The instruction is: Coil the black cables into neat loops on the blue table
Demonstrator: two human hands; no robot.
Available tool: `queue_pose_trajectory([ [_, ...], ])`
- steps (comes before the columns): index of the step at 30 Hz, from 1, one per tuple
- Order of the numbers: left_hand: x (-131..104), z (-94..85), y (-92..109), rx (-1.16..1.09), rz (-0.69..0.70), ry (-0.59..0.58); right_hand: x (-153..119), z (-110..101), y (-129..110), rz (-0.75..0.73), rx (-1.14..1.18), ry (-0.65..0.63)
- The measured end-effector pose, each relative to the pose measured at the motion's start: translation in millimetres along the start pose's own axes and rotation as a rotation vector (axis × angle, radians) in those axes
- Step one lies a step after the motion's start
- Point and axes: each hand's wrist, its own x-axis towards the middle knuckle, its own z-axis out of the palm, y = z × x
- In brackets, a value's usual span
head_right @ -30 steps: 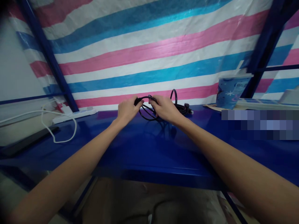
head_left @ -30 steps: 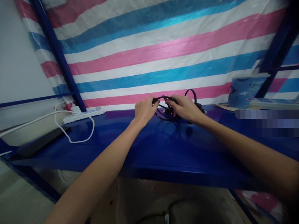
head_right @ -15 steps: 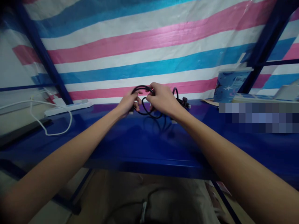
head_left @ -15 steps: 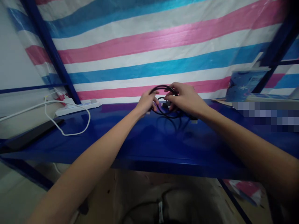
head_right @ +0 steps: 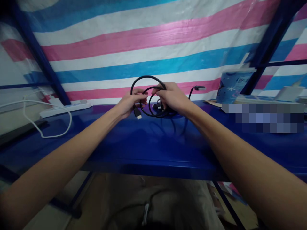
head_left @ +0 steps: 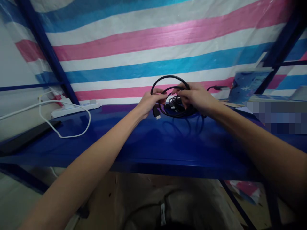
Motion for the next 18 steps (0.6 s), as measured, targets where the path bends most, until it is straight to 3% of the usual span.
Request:
queue_pose_trajectory([
  [2,1,-1.2,4,0.018,0.047,0.005,-1,-2,-3,-0.034,-0.131,-0.007],
  [6,-2,0.8,9,0.168,0.074,-0.162,-4,3,-5,-0.148,-0.343,-0.017],
  [9,-5,8.6,6,0.207,0.015,-0.225,-7,9,-4,-0.141,-0.332,-0.007],
  [12,-4,13.3,2,0.191,-0.026,-0.093,-8,12,-6,-0.069,-0.101,-0.020],
  [15,2,7.9,3,0.015,-0.037,0.097,-9,14,-11,-0.018,0.176,-0.067],
  [18,7,-5.8,5,-0.213,-0.096,0.282,-12,21,-13,-0.067,0.269,-0.245],
])
